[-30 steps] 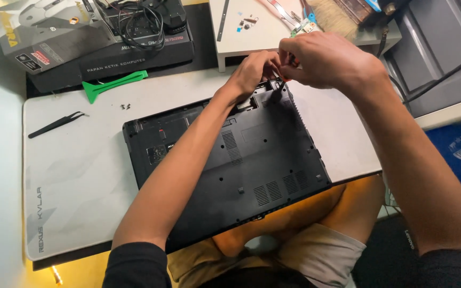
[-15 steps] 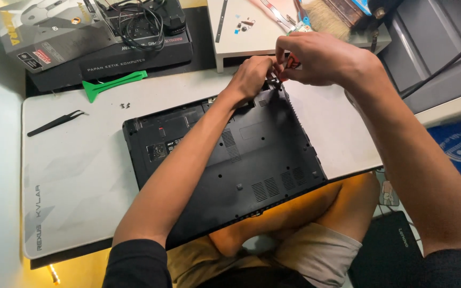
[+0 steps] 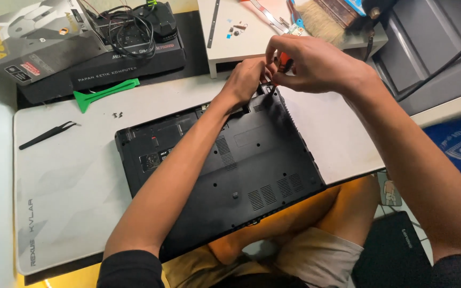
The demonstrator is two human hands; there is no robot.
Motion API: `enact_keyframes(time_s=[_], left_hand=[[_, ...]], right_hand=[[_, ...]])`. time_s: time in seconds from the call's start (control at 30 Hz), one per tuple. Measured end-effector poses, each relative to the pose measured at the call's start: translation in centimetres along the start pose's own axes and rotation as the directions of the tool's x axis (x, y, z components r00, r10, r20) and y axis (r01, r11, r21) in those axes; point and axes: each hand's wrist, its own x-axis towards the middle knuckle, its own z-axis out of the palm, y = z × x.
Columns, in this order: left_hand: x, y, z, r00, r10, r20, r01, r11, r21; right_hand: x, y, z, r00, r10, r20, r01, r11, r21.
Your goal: Disassembling a laptop by removing screws and the back cover, followed by cleaning the internal components and workspace.
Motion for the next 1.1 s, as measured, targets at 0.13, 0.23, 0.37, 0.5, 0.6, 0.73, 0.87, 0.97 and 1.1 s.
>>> enact_keyframes(time_s=[0.13, 0.23, 0.37, 0.5, 0.6, 0.73, 0.87, 0.97, 1.1], left_hand=[[-0.1, 0.4, -0.2, 0.999, 0.033, 0.005, -0.033, 0.999, -0.001], [0.4, -0.3, -0.1, 0.999, 0.038, 0.015, -0.038, 0.999, 0.007], [0.7, -0.6, -0.2, 1.000, 0.011, 0.009, -0.011, 1.000, -0.025], [0.9, -1.6, -0.3, 0.996, 0.085, -0.002, -0.085, 0.995, -0.052], [1.3, -1.6, -0.2, 0.996, 0.070, 0.046, -0.067, 0.995, -0.076], [1.4, -1.7, -0.4, 0.998, 0.050, 0.036, -0.049, 0.999, -0.017], [1.9, -2.4, -0.1, 0.996, 0.072, 0.044, -0.070, 0.997, -0.040], [2.4, -3.3, -0.1, 0.990, 0.119, 0.069, -0.110, 0.986, -0.127], [2.2, -3.6, -0.1, 0.992, 0.116, 0.050, -0.115, 0.993, -0.023]], right_hand=[[0.2, -0.9, 0.4, 0.940, 0.337, 0.055, -0.329, 0.936, -0.128], [0.4, -1.5, -0.1, 0.939, 0.330, 0.094, -0.306, 0.930, -0.206], [1.0, -2.7, -1.1, 0.941, 0.318, 0.116, -0.292, 0.936, -0.198], [1.6, -2.4, 0.1, 0.897, 0.430, 0.106, -0.383, 0.873, -0.301], [1.5, -1.5, 0.4, 0.942, 0.334, 0.030, -0.299, 0.878, -0.373], [1.2, -1.9, -0.8, 0.939, 0.308, 0.150, -0.281, 0.943, -0.181], [1.1, -1.5, -0.2, 0.917, 0.383, 0.113, -0.350, 0.906, -0.237], [1.5, -1.4, 0.5, 0.905, 0.421, 0.070, -0.373, 0.861, -0.346], [1.2, -2.4, -1.2, 0.938, 0.279, 0.204, -0.248, 0.954, -0.169]])
